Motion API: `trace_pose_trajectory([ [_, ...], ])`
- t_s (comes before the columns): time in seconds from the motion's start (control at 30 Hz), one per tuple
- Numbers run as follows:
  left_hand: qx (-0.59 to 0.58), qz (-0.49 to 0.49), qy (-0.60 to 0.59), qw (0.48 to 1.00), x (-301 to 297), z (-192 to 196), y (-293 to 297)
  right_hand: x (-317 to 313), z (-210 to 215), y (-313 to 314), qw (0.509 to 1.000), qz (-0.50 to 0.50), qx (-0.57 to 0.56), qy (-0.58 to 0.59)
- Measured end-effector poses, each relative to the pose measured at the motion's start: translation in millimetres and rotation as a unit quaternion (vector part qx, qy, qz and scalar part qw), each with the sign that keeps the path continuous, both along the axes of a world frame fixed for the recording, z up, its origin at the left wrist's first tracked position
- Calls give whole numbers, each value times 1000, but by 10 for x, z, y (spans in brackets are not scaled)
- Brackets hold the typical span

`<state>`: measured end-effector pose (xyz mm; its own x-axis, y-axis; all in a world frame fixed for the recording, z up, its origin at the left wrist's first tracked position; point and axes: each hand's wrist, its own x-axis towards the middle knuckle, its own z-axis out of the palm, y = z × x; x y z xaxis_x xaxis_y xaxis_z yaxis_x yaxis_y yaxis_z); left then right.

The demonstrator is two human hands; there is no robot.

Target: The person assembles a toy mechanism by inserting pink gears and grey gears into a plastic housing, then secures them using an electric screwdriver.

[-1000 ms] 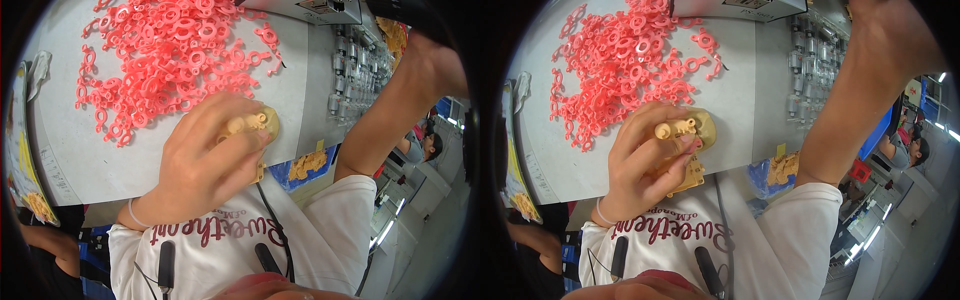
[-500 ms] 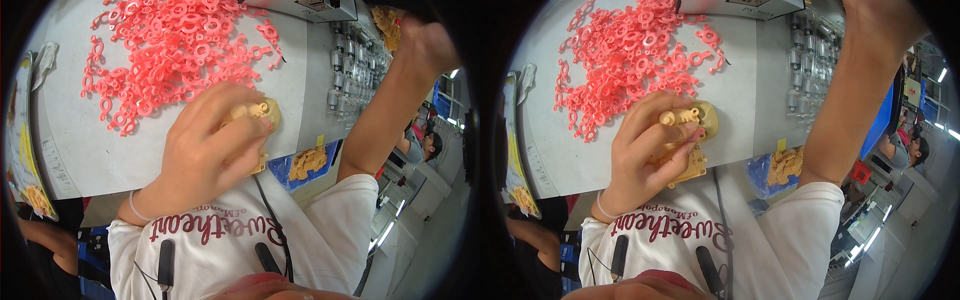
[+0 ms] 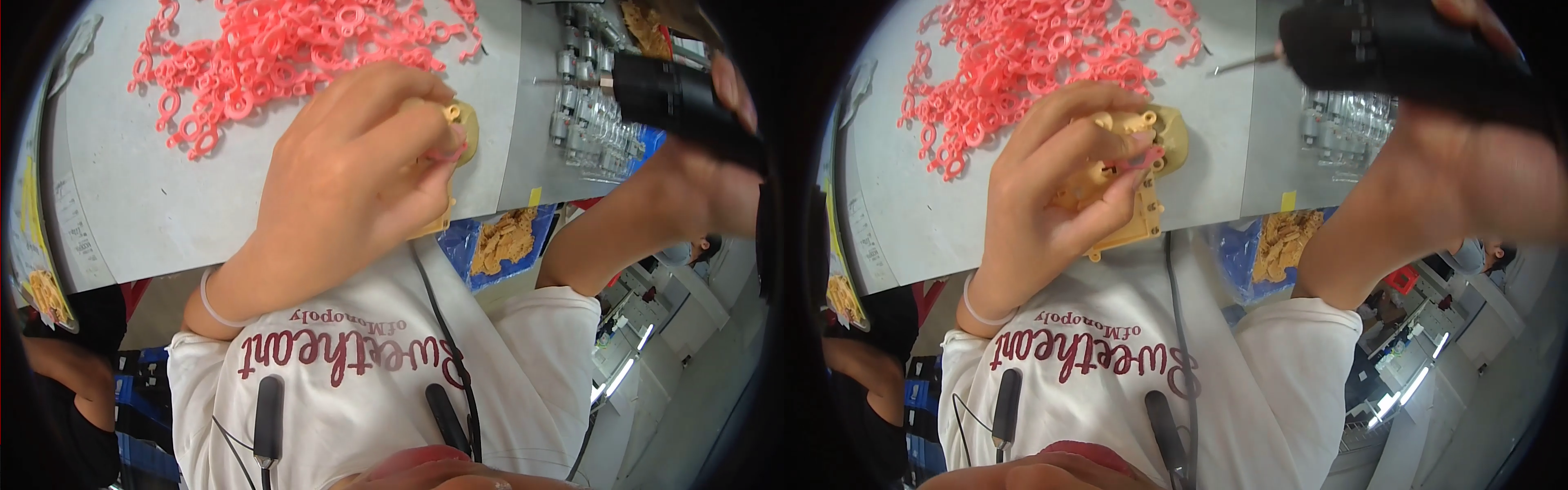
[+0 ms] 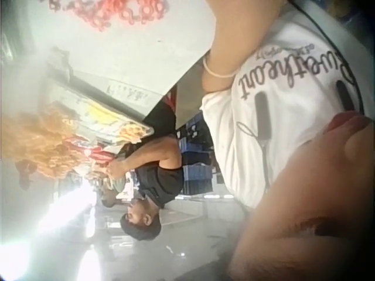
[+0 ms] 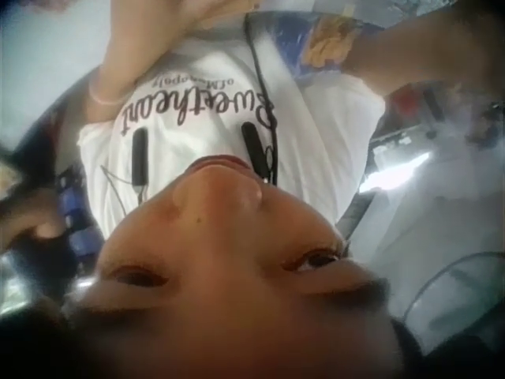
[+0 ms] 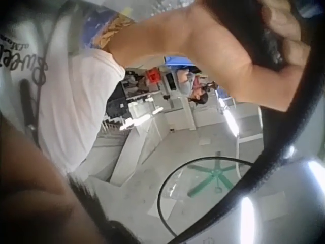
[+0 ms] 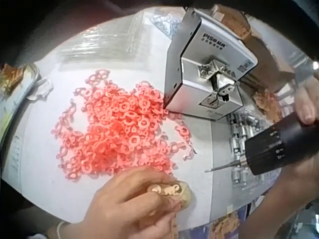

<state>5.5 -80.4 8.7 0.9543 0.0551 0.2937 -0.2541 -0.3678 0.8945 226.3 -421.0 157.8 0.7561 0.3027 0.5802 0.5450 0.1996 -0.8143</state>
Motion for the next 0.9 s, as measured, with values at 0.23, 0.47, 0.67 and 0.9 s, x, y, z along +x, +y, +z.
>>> trace_pose_trajectory([
  [0.23,-5,-2,-22,1000,5,-56,9,-1032,-280,1037,1000,9,-16,14],
  [0.47,-13,6,-13,1000,-19,-56,-18,-1001,-310,1009,999,33,-18,13],
  [0.67,-10,5,-18,1000,-18,-61,-12,-1100,-387,1243,998,53,-22,9],
  [0.9,-10,11,-26,1000,-7,-62,-13,-1250,-360,1419,996,79,-30,6],
])
